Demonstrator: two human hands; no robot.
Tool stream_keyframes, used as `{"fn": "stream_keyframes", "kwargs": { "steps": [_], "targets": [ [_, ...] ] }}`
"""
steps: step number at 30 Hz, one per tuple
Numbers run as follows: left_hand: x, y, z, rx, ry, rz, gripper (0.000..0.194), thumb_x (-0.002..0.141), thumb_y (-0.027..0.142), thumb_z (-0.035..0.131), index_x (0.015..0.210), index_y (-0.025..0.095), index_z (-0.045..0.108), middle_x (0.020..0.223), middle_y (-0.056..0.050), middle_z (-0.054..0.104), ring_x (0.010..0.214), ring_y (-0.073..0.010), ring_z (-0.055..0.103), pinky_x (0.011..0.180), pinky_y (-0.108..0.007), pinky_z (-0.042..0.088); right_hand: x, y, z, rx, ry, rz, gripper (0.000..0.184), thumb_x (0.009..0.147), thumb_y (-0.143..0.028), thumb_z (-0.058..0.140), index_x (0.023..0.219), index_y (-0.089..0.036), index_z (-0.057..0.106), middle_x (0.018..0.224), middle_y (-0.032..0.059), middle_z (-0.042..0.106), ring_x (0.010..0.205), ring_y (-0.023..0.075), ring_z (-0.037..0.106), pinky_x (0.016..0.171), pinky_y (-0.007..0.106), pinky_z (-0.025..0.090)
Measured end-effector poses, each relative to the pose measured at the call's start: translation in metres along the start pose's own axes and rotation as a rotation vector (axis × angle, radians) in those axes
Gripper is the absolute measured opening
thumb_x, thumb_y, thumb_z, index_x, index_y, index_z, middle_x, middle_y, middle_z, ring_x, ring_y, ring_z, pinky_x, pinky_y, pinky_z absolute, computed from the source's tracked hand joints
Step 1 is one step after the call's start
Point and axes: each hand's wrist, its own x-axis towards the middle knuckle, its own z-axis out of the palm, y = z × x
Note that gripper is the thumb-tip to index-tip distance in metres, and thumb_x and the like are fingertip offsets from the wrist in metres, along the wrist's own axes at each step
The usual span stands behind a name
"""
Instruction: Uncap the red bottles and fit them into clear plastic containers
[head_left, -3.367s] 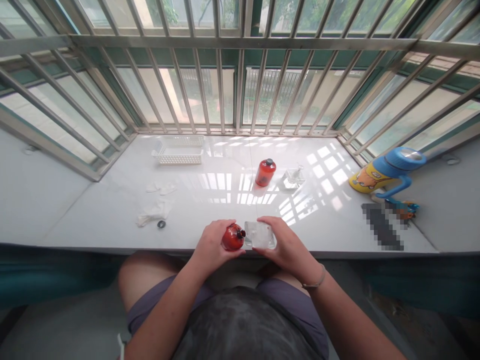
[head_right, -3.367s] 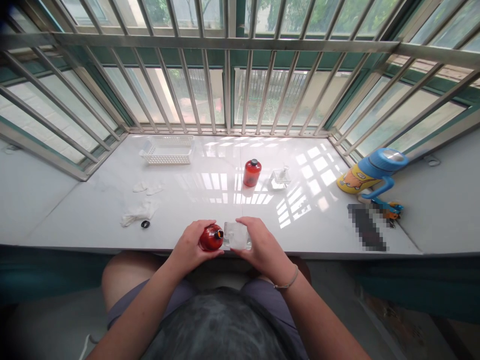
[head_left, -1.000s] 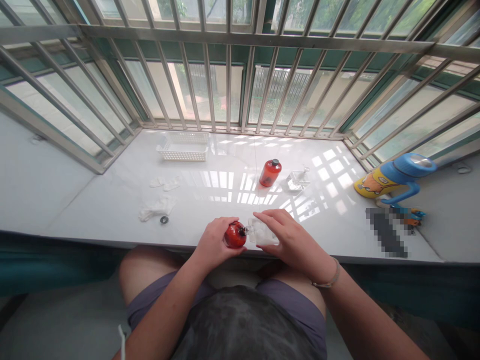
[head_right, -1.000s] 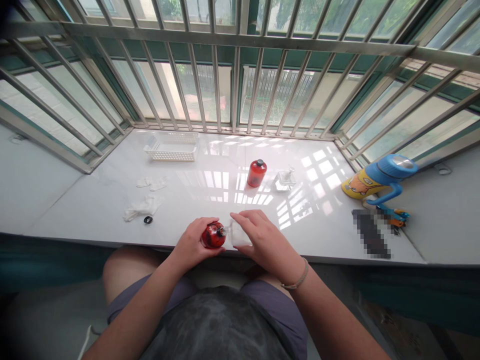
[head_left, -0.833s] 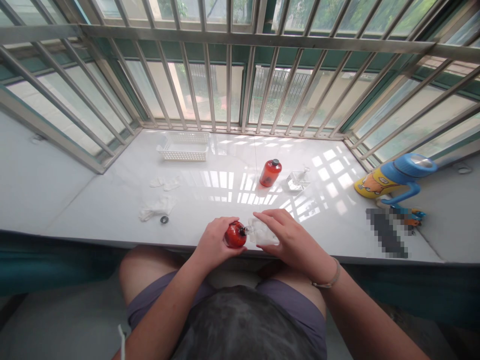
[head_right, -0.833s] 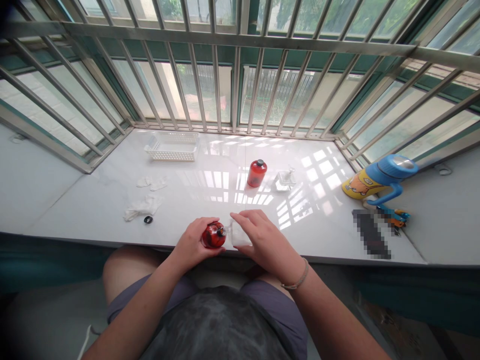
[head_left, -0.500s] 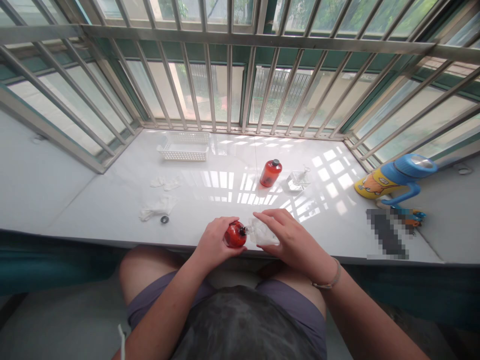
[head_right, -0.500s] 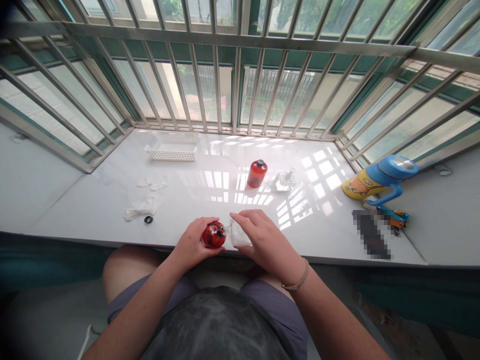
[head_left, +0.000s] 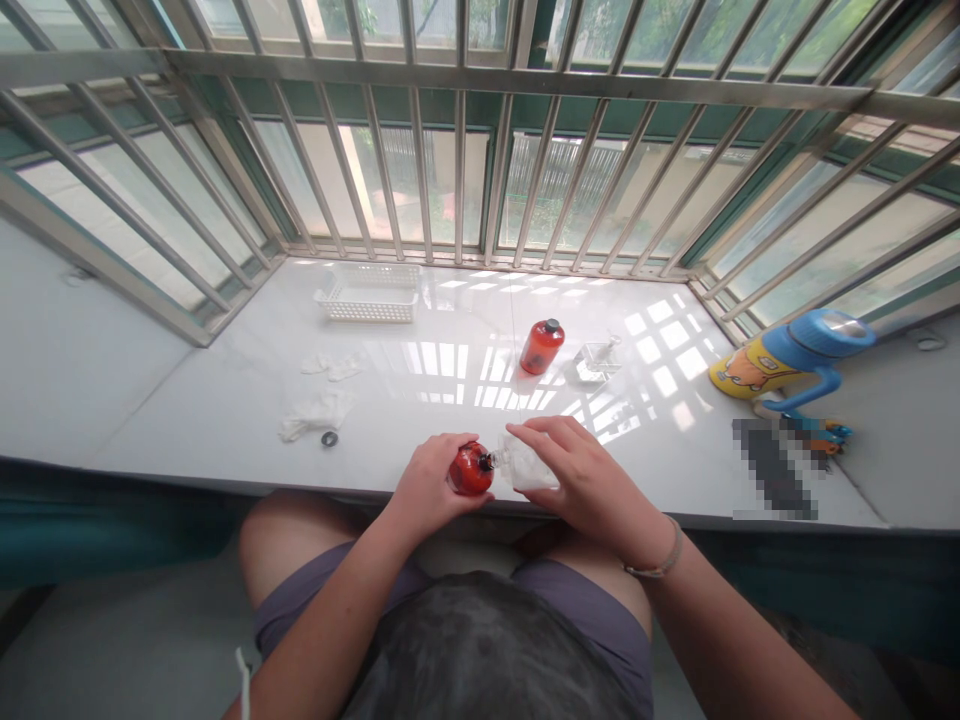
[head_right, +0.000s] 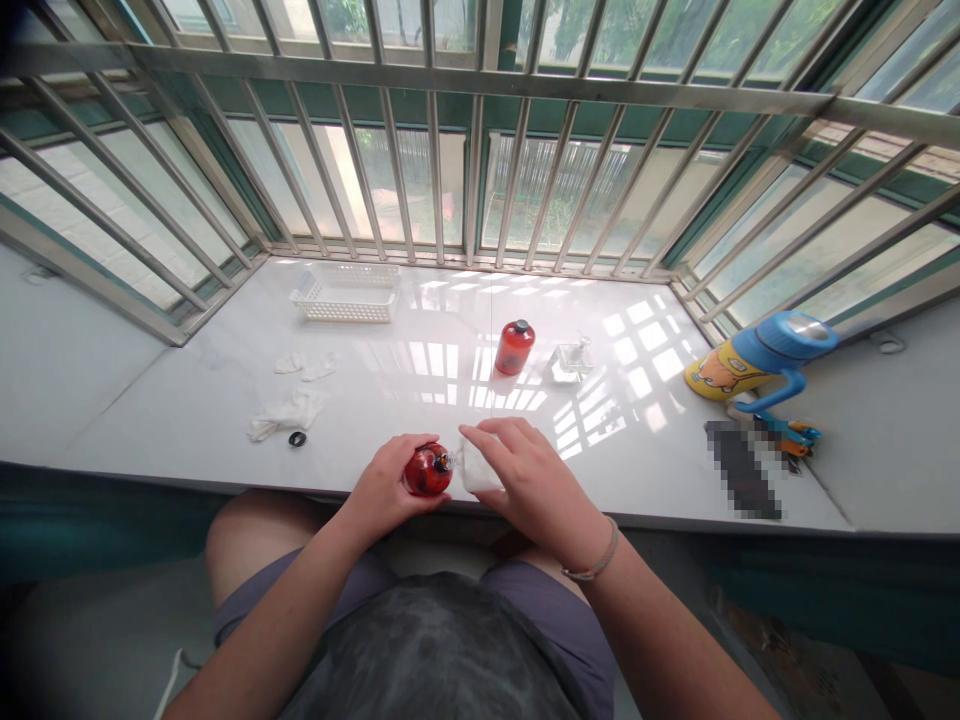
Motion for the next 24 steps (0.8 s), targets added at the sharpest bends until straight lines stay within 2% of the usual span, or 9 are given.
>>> {"fn": "stream_keyframes", "kwargs": {
  "steps": [17,24],
  "targets": [
    [0.0,-0.0011,0.0007,0.003,0.014,0.002,0.077,0.07,0.038,0.101,0.136,0.03,0.062,0.131,-0.006,0.074,0.121,-0.0325,0.07,0.108,-0.05,0.056,0.0016,-0.0029,-0.0032,-0.053,-0.015,0.002,0.084,0.085,-0.007,0.077,0.16,-0.031,0.049,0.143,0.0132,0.064,0.129,0.0372,0.061,0.109,0.059,0.056],
    [0.0004,-0.0026,0.0008,-0.011,0.01,-0.009,0.078,0.07,0.039,0.101,0.136,0.03,0.062,0.13,-0.006,0.074,0.12,-0.0327,0.07,0.108,-0.051,0.056,0.0016,-0.0024,-0.0027,-0.083,0.001,-0.017,0.078,0.089,-0.009,0.075,0.16,-0.032,0.05,0.145,0.0126,0.063,0.129,0.0366,0.06,0.109,0.059,0.055]
  ]
}}
